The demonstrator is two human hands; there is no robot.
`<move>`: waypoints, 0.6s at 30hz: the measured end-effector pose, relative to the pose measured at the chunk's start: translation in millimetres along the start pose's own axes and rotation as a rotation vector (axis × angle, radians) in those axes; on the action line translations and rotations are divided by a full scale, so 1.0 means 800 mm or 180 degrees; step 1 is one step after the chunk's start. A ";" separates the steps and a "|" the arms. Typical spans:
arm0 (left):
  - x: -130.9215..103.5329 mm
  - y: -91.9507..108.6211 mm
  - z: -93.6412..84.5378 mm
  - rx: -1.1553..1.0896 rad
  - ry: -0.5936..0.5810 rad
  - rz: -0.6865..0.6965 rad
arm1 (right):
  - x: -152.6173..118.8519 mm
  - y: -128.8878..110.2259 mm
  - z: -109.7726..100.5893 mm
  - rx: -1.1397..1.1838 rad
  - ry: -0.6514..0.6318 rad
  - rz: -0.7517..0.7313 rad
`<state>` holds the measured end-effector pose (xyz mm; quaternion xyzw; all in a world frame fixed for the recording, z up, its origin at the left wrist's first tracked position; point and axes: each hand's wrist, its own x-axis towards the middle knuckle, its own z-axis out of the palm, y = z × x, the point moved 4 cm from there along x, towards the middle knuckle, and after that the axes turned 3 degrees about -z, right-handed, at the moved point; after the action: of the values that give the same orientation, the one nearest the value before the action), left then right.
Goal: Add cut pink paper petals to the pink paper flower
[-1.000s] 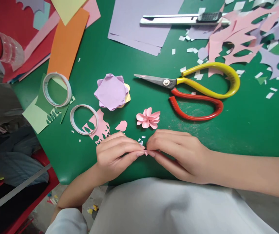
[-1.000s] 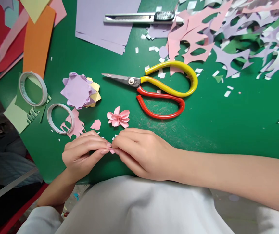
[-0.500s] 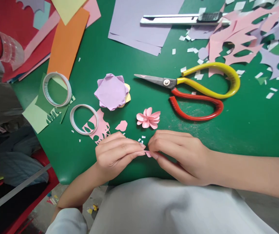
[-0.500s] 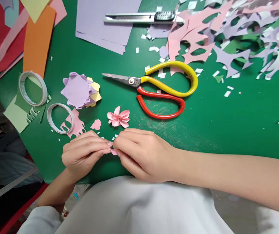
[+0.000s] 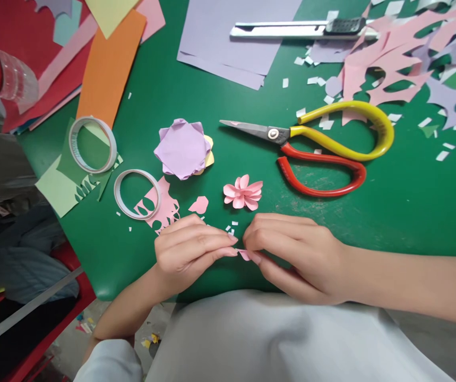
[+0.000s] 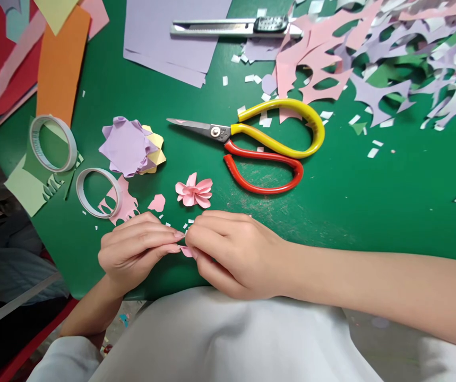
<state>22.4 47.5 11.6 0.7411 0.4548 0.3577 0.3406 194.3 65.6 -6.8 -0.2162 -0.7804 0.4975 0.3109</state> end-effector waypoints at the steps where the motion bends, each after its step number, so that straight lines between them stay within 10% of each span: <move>1: 0.000 0.000 0.000 0.0004 -0.0002 -0.0007 | 0.000 0.000 0.000 0.0000 0.0007 -0.0019; 12: -0.003 -0.007 -0.011 0.0176 0.0175 -0.0089 | 0.005 -0.002 -0.014 -0.0100 0.0215 -0.0075; 18: -0.015 -0.012 -0.012 -0.0985 0.0272 -0.1037 | 0.011 -0.004 -0.036 -0.0545 0.0372 -0.0217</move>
<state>6.1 41.4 6.1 0.5809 0.5222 0.3946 0.4839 208.5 88.6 7.5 -0.2439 -0.8075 0.4047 0.3530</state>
